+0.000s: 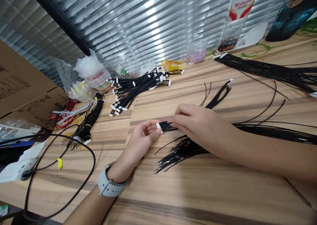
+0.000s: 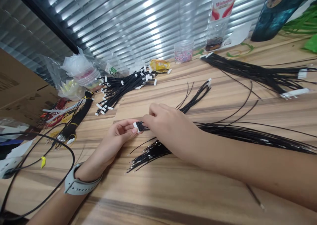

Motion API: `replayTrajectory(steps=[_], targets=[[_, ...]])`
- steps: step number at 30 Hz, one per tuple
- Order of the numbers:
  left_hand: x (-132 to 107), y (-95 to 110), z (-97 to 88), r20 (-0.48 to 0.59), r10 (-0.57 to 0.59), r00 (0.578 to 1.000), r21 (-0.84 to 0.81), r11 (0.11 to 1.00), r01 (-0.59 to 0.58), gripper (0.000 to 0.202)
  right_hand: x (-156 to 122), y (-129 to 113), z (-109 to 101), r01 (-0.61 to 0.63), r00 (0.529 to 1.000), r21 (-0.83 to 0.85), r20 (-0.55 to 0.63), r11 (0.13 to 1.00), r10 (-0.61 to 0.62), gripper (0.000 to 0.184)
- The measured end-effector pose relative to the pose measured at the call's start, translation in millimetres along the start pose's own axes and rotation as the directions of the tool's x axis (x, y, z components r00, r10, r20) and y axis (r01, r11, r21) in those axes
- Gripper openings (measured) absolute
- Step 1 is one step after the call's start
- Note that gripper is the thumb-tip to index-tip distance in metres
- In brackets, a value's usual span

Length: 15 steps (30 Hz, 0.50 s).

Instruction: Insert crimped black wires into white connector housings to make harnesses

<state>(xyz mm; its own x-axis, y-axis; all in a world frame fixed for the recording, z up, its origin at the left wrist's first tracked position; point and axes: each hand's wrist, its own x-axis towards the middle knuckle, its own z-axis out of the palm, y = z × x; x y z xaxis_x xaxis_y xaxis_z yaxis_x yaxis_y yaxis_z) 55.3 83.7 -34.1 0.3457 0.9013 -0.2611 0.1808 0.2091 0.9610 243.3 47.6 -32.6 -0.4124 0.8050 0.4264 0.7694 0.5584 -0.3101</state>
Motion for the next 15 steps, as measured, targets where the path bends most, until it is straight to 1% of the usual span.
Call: replayTrajectory(steps=[1,2,4,6,9,12,15], targets=[[-1,1,0.4,0.002,0.001,1.000,-0.014,1.000,-0.001,0.023,-2,-3,0,0.023,0.998,-0.065,-0.056,0.998,-0.027,0.019],[-1,1,0.9,0.008,0.003,1.000,-0.024,1.000,-0.002,0.022,-4,-6,2,0.048,0.995,-0.119,-0.082,0.992,-0.058,0.020],[-3,2,1.6,0.025,0.001,1.000,-0.029,1.000,0.000,0.021,-8,-10,8,0.103,0.991,-0.187,-0.069,0.977,-0.118,0.022],[-3,1,1.5,0.038,-0.010,0.999,-0.034,0.999,0.011,0.021,-11,-11,15,0.169,0.983,-0.205,-0.039,0.964,-0.180,0.024],[-3,-2,-0.1,0.066,-0.005,0.998,-0.043,0.999,0.008,0.022,-12,-4,23,0.210,0.974,-0.147,-0.057,0.967,-0.220,0.028],[-3,-5,-1.6,0.091,0.011,0.996,-0.033,0.999,-0.008,0.022,-13,7,26,0.232,0.967,-0.045,-0.100,0.972,-0.235,0.023],[-4,-6,-1.8,0.105,-0.007,0.994,-0.014,1.000,0.009,0.023,-13,12,27,0.293,0.950,0.004,-0.115,0.956,-0.290,0.022]])
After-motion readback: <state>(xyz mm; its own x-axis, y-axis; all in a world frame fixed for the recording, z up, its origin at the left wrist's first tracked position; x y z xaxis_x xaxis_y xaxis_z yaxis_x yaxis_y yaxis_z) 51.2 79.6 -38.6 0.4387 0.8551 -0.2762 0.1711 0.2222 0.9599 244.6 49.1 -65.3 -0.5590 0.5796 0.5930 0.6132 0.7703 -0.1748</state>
